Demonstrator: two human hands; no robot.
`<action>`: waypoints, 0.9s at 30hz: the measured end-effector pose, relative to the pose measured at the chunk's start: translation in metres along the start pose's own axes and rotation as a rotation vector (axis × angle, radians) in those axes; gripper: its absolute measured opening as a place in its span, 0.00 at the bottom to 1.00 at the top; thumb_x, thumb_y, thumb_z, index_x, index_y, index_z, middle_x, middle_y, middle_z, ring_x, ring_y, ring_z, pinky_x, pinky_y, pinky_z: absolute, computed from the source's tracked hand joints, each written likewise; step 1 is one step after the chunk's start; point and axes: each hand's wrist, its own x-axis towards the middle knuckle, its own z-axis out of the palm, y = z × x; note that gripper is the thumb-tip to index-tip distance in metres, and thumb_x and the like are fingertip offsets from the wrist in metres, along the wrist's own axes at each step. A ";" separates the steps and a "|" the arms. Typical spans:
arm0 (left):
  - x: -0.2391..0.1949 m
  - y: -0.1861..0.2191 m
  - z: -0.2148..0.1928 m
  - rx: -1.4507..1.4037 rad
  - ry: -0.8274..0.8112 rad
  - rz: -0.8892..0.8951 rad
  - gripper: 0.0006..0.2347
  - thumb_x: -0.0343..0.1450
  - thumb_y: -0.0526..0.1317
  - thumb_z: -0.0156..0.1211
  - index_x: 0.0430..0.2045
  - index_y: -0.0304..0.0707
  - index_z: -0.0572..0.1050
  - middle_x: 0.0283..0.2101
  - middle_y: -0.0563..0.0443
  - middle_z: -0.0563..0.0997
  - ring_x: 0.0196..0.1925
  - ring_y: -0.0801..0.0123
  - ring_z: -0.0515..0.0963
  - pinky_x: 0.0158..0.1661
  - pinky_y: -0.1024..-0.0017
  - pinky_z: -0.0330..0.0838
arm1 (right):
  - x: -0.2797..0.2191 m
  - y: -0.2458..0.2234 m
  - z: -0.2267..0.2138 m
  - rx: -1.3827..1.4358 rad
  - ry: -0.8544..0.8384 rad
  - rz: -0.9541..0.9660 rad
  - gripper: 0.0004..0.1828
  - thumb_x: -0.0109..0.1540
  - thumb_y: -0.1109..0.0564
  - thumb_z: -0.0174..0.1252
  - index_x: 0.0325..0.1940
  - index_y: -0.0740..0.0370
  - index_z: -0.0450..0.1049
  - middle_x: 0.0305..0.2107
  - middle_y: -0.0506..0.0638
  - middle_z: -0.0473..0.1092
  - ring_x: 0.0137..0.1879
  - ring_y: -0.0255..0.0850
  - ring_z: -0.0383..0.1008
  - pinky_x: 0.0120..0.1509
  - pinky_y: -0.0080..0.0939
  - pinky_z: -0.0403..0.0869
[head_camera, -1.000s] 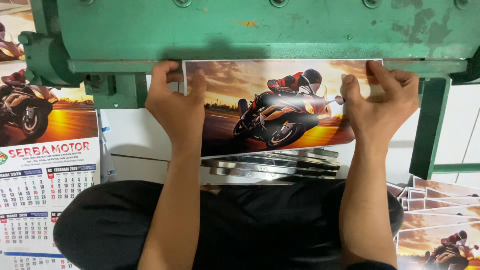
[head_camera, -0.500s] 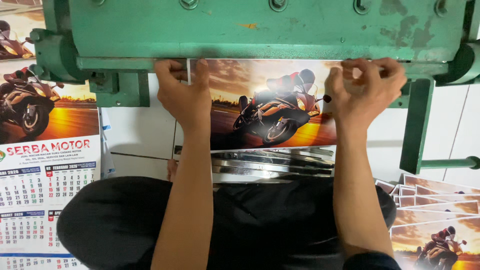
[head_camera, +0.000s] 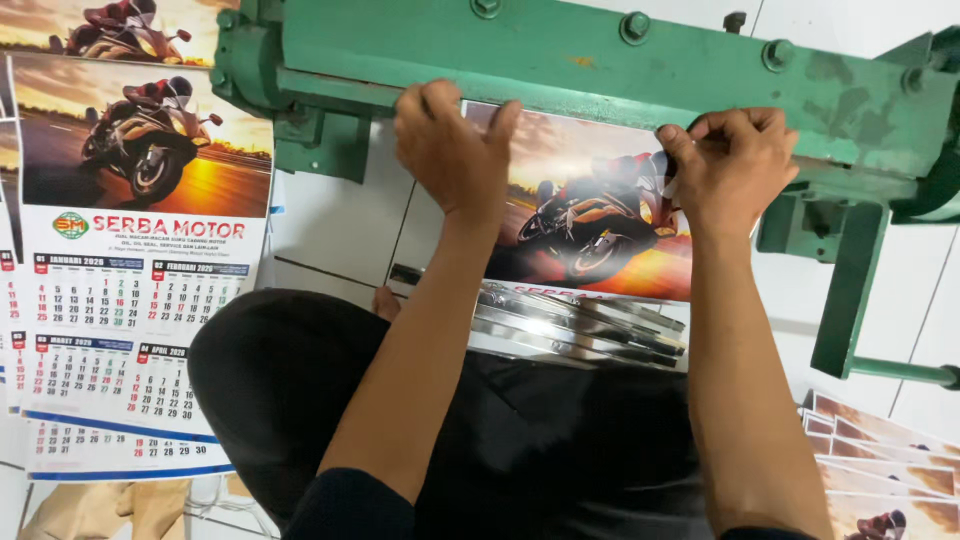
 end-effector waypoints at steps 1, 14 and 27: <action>0.001 0.007 0.002 0.008 -0.039 0.102 0.27 0.56 0.65 0.64 0.31 0.43 0.67 0.41 0.44 0.72 0.42 0.50 0.73 0.35 0.57 0.64 | -0.001 0.000 0.000 -0.004 -0.007 0.026 0.17 0.53 0.40 0.79 0.31 0.45 0.78 0.37 0.42 0.66 0.45 0.48 0.66 0.38 0.54 0.59; 0.022 0.015 -0.020 -0.112 -0.240 0.270 0.27 0.52 0.55 0.62 0.40 0.40 0.69 0.44 0.46 0.71 0.44 0.52 0.70 0.41 0.58 0.64 | 0.003 -0.004 -0.003 0.015 -0.094 0.149 0.16 0.50 0.39 0.79 0.28 0.43 0.78 0.37 0.42 0.65 0.46 0.47 0.65 0.44 0.57 0.60; -0.026 -0.008 0.015 -0.062 -0.120 -0.358 0.17 0.52 0.53 0.68 0.29 0.56 0.74 0.32 0.56 0.76 0.37 0.50 0.79 0.37 0.48 0.73 | 0.004 -0.017 -0.027 0.083 -0.104 0.079 0.19 0.54 0.42 0.80 0.30 0.50 0.76 0.34 0.48 0.63 0.44 0.58 0.71 0.50 0.61 0.70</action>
